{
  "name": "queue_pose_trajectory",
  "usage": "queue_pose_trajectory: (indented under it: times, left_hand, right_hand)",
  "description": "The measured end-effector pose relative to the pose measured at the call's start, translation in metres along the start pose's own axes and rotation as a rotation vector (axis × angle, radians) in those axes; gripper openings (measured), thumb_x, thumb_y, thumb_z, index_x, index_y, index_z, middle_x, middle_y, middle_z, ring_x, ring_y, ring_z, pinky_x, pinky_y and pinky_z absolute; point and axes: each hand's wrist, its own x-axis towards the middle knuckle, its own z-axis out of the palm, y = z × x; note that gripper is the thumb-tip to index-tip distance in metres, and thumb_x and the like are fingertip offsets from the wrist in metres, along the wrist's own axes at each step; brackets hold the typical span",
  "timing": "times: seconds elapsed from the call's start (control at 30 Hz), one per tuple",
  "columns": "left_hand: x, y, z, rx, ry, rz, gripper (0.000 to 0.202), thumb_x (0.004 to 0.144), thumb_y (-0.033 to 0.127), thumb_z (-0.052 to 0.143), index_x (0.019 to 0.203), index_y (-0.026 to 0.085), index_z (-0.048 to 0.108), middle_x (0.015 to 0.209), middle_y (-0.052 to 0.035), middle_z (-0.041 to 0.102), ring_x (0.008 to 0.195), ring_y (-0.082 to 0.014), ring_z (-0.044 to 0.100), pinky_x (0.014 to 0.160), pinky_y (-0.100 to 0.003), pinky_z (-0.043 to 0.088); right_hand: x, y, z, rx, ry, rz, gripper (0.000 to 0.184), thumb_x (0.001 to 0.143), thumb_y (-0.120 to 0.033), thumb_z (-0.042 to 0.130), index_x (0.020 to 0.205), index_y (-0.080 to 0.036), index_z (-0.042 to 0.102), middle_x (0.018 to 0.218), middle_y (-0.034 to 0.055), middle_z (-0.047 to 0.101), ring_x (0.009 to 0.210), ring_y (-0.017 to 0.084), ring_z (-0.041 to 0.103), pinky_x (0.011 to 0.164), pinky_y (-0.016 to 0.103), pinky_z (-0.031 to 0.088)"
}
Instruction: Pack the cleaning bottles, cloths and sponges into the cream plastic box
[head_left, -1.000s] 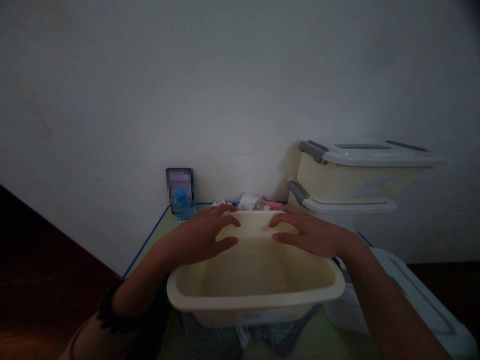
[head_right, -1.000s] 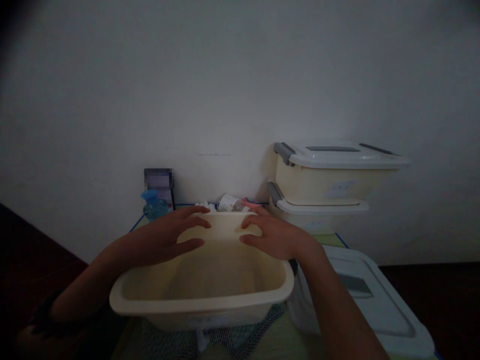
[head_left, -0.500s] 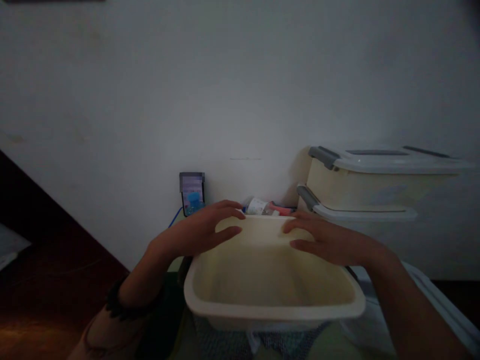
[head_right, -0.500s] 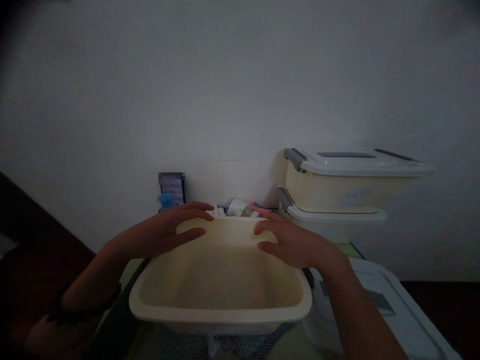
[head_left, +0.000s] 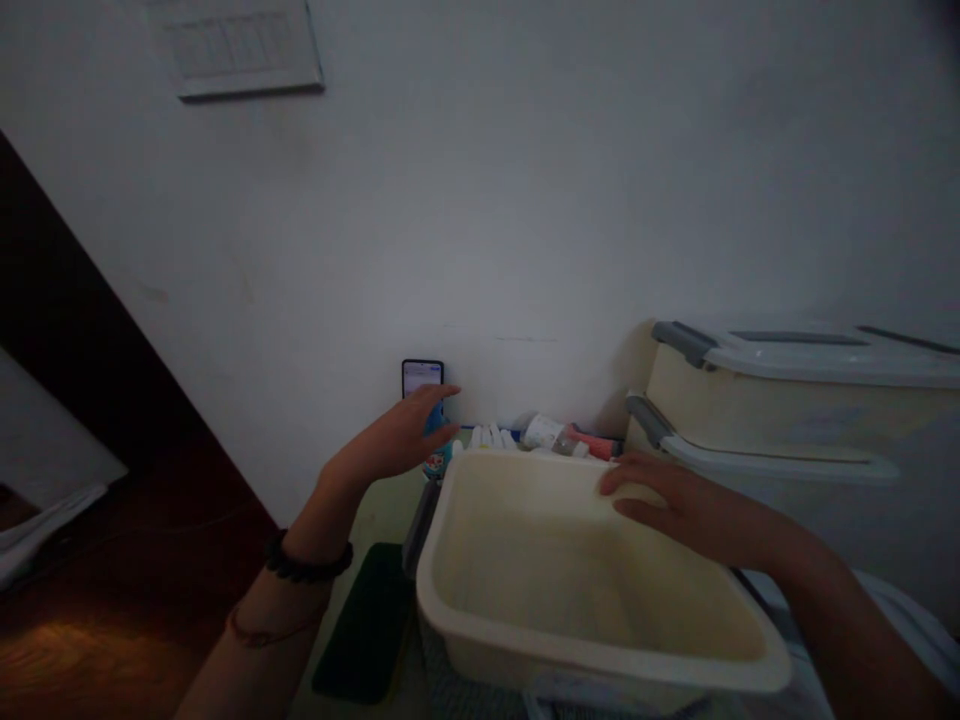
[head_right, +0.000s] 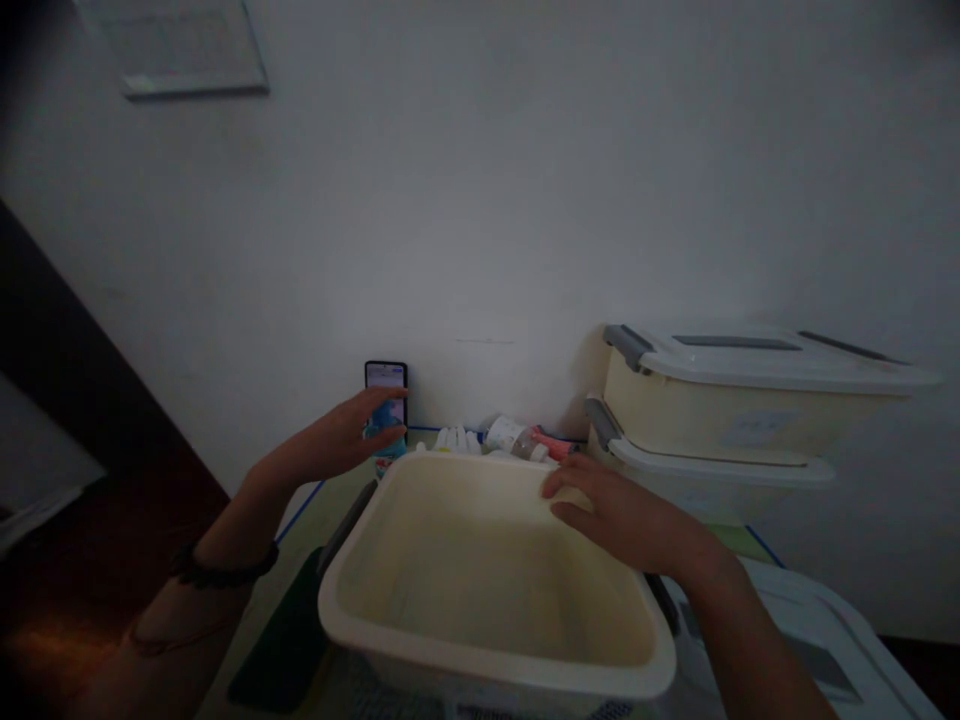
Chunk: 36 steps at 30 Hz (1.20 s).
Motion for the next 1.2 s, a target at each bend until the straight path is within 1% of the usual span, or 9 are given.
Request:
queue_pose_trajectory:
  times: [0.13, 0.23, 0.3, 0.4, 0.53, 0.67, 0.8, 0.97, 1.2]
  left_hand:
    - [0.001, -0.009, 0.003, -0.052, -0.047, -0.037, 0.045, 0.084, 0.034, 0.049, 0.124, 0.015, 0.047, 0.125, -0.0154, 0.053, 0.115, -0.0274, 0.051, 0.098, -0.045, 0.038]
    - [0.0, -0.014, 0.004, -0.118, -0.093, -0.094, 0.067, 0.077, 0.034, 0.058, 0.135, 0.012, 0.032, 0.119, -0.0187, 0.058, 0.102, -0.0276, 0.06, 0.087, -0.044, 0.047]
    - [-0.001, -0.017, 0.006, -0.17, -0.123, -0.121, 0.082, 0.073, 0.032, 0.063, 0.14, 0.014, 0.02, 0.114, -0.0171, 0.062, 0.092, -0.0246, 0.064, 0.081, -0.041, 0.05]
    - [-0.002, -0.019, 0.008, -0.216, -0.122, -0.141, 0.088, 0.071, 0.029, 0.065, 0.141, 0.019, 0.012, 0.114, -0.0148, 0.062, 0.089, -0.0218, 0.065, 0.08, -0.04, 0.05]
    - [-0.001, -0.019, 0.008, -0.242, -0.117, -0.146, 0.082, 0.071, 0.029, 0.065, 0.139, 0.021, 0.019, 0.106, -0.0113, 0.064, 0.081, -0.0206, 0.066, 0.077, -0.04, 0.051]
    - [-0.001, -0.018, 0.008, -0.263, -0.108, -0.144, 0.076, 0.07, 0.033, 0.066, 0.134, 0.021, 0.028, 0.098, -0.0084, 0.065, 0.073, -0.0201, 0.065, 0.07, -0.037, 0.051]
    - [-0.001, -0.018, 0.009, -0.273, -0.104, -0.138, 0.073, 0.07, 0.034, 0.066, 0.132, 0.021, 0.03, 0.095, -0.0073, 0.065, 0.07, -0.0199, 0.064, 0.067, -0.035, 0.051]
    - [0.0, -0.018, 0.01, -0.279, -0.091, -0.13, 0.071, 0.07, 0.034, 0.066, 0.131, 0.021, 0.032, 0.095, -0.0071, 0.066, 0.073, -0.0208, 0.064, 0.069, -0.037, 0.05]
    - [0.0, -0.022, 0.008, -0.288, -0.097, -0.13, 0.078, 0.064, 0.033, 0.07, 0.131, 0.023, 0.032, 0.097, -0.0073, 0.066, 0.078, -0.0223, 0.065, 0.074, -0.04, 0.05]
  right_hand:
    - [-0.002, -0.003, 0.001, 0.001, 0.008, -0.01, 0.035, 0.089, -0.044, 0.039, 0.101, -0.021, 0.062, 0.117, 0.01, 0.058, 0.118, 0.025, 0.049, 0.101, 0.041, 0.036]
    - [-0.003, -0.004, 0.002, -0.006, 0.009, -0.001, 0.035, 0.088, -0.044, 0.04, 0.101, -0.02, 0.063, 0.12, 0.0112, 0.056, 0.12, 0.026, 0.047, 0.101, 0.042, 0.036]
    - [-0.003, -0.004, 0.003, -0.01, 0.003, 0.001, 0.034, 0.088, -0.044, 0.041, 0.101, -0.021, 0.063, 0.122, 0.011, 0.056, 0.122, 0.026, 0.046, 0.101, 0.044, 0.036]
    - [-0.003, -0.004, 0.003, -0.003, 0.004, -0.001, 0.032, 0.087, -0.044, 0.042, 0.1, -0.022, 0.062, 0.124, 0.0107, 0.054, 0.123, 0.027, 0.045, 0.102, 0.045, 0.035]
    - [-0.003, -0.005, 0.002, 0.017, 0.017, -0.01, 0.029, 0.086, -0.04, 0.044, 0.097, -0.021, 0.063, 0.122, 0.0117, 0.055, 0.122, 0.027, 0.045, 0.1, 0.043, 0.036]
    - [-0.001, -0.006, 0.001, 0.032, 0.018, -0.003, 0.03, 0.087, -0.039, 0.044, 0.098, -0.02, 0.063, 0.115, 0.0107, 0.059, 0.115, 0.025, 0.05, 0.099, 0.041, 0.037]
    - [0.004, -0.003, 0.0, 0.16, 0.043, 0.039, 0.032, 0.085, -0.043, 0.046, 0.094, -0.019, 0.066, 0.107, 0.0096, 0.064, 0.106, 0.026, 0.056, 0.096, 0.041, 0.038]
    - [0.008, 0.004, 0.0, 0.284, 0.03, 0.067, 0.04, 0.088, -0.045, 0.036, 0.092, -0.024, 0.069, 0.106, 0.0036, 0.067, 0.103, 0.024, 0.059, 0.092, 0.038, 0.042]
    - [0.011, 0.011, 0.005, 0.387, 0.025, 0.115, 0.038, 0.085, -0.047, 0.04, 0.09, -0.025, 0.071, 0.109, 0.0026, 0.066, 0.105, 0.024, 0.058, 0.093, 0.036, 0.041]
